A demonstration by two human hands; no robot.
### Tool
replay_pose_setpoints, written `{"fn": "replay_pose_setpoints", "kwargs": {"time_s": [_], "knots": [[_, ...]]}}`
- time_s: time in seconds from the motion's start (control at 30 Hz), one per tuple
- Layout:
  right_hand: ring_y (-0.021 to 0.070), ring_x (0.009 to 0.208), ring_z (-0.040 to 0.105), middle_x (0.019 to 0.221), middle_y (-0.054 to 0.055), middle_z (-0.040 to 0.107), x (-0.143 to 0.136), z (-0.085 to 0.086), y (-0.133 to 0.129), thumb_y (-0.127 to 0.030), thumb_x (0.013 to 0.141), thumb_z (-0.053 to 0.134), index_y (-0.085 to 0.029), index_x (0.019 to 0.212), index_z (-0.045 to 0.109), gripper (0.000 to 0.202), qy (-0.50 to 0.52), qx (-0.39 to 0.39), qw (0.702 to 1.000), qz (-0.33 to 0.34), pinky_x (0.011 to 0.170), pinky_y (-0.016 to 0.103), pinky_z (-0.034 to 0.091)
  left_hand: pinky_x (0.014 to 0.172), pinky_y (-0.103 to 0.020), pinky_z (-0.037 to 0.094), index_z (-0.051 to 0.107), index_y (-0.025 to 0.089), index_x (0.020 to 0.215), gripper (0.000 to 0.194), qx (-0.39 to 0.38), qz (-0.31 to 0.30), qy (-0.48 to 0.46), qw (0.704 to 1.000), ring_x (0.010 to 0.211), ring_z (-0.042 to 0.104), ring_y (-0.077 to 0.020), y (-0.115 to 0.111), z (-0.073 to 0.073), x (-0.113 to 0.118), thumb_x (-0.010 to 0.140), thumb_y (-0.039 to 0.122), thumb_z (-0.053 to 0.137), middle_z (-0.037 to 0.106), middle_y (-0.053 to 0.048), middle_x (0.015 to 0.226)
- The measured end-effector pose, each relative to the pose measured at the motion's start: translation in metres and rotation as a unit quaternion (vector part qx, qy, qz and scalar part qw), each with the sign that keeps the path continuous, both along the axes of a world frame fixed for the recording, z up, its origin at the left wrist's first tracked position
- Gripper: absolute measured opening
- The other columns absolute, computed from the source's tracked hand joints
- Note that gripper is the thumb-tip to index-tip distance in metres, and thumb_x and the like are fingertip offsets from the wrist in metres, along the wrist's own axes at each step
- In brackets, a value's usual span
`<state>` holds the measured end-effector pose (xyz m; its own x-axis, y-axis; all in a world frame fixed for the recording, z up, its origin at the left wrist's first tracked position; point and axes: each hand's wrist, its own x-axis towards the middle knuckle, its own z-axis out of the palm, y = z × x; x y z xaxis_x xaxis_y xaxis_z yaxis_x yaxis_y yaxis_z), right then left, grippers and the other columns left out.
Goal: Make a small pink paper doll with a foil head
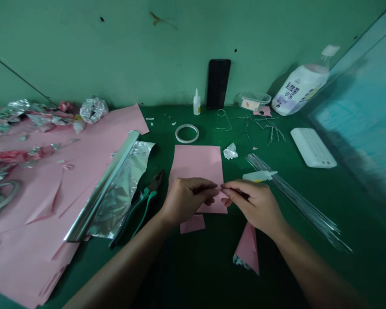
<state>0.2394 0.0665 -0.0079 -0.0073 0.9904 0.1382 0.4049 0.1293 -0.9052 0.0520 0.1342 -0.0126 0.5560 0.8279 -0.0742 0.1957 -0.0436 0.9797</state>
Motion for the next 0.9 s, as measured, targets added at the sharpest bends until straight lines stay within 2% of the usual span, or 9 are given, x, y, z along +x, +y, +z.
{"fn": "replay_pose_setpoints", "kwargs": {"time_s": [0.1, 0.33, 0.47, 0.67, 0.9], "knots": [[0.0160, 0.066, 0.075, 0.082, 0.003, 0.075, 0.0005, 0.0004, -0.0009, -0.026, 0.093, 0.060, -0.021, 0.094, 0.071, 0.012, -0.007, 0.001, 1.000, 0.009, 0.057, 0.027, 0.060, 0.060, -0.025, 0.055, 0.076, 0.014, 0.090, 0.019, -0.004, -0.023, -0.005, 1.000, 0.060, 0.067, -0.0137, 0.0010, 0.0017, 0.0001, 0.084, 0.031, 0.070, 0.072, -0.005, 0.068], [0.0155, 0.069, 0.074, 0.083, 0.002, 0.074, -0.0004, -0.0006, -0.0035, -0.023, 0.092, 0.061, -0.022, 0.095, 0.070, 0.010, -0.007, 0.035, 0.999, 0.001, 0.062, 0.028, 0.061, 0.062, -0.026, 0.056, 0.072, 0.012, 0.090, 0.016, -0.022, -0.020, -0.035, 0.999, 0.066, 0.068, -0.0153, -0.0003, 0.0021, 0.0004, 0.082, 0.025, 0.070, 0.071, -0.006, 0.072], [0.0161, 0.072, 0.072, 0.087, 0.004, 0.072, -0.0014, -0.0009, -0.0029, -0.021, 0.091, 0.060, -0.022, 0.095, 0.071, 0.012, 0.009, 0.039, 0.999, 0.011, 0.064, 0.031, 0.061, 0.062, -0.026, 0.056, 0.071, 0.012, 0.087, 0.013, -0.061, -0.029, -0.084, 0.994, 0.065, 0.067, -0.0141, 0.0003, 0.0037, 0.0005, 0.081, 0.024, 0.072, 0.071, -0.006, 0.072], [0.0172, 0.072, 0.069, 0.083, 0.004, 0.071, -0.0057, 0.0001, -0.0021, -0.017, 0.087, 0.062, -0.023, 0.086, 0.071, 0.011, 0.016, 0.052, 0.998, -0.030, 0.063, 0.032, 0.058, 0.067, -0.028, 0.058, 0.074, 0.012, 0.086, 0.018, -0.136, -0.041, -0.138, 0.980, 0.069, 0.068, -0.0144, -0.0033, 0.0054, 0.0043, 0.080, 0.029, 0.075, 0.073, -0.008, 0.077], [0.0165, 0.077, 0.071, 0.092, 0.005, 0.072, -0.0057, -0.0010, -0.0021, -0.017, 0.086, 0.064, -0.023, 0.089, 0.074, 0.011, 0.047, 0.043, 0.997, -0.040, 0.066, 0.031, 0.060, 0.066, -0.029, 0.060, 0.076, 0.011, 0.088, 0.023, -0.151, 0.034, -0.152, 0.976, 0.065, 0.068, -0.0143, -0.0073, 0.0046, 0.0085, 0.073, 0.027, 0.081, 0.074, -0.006, 0.073]]}}
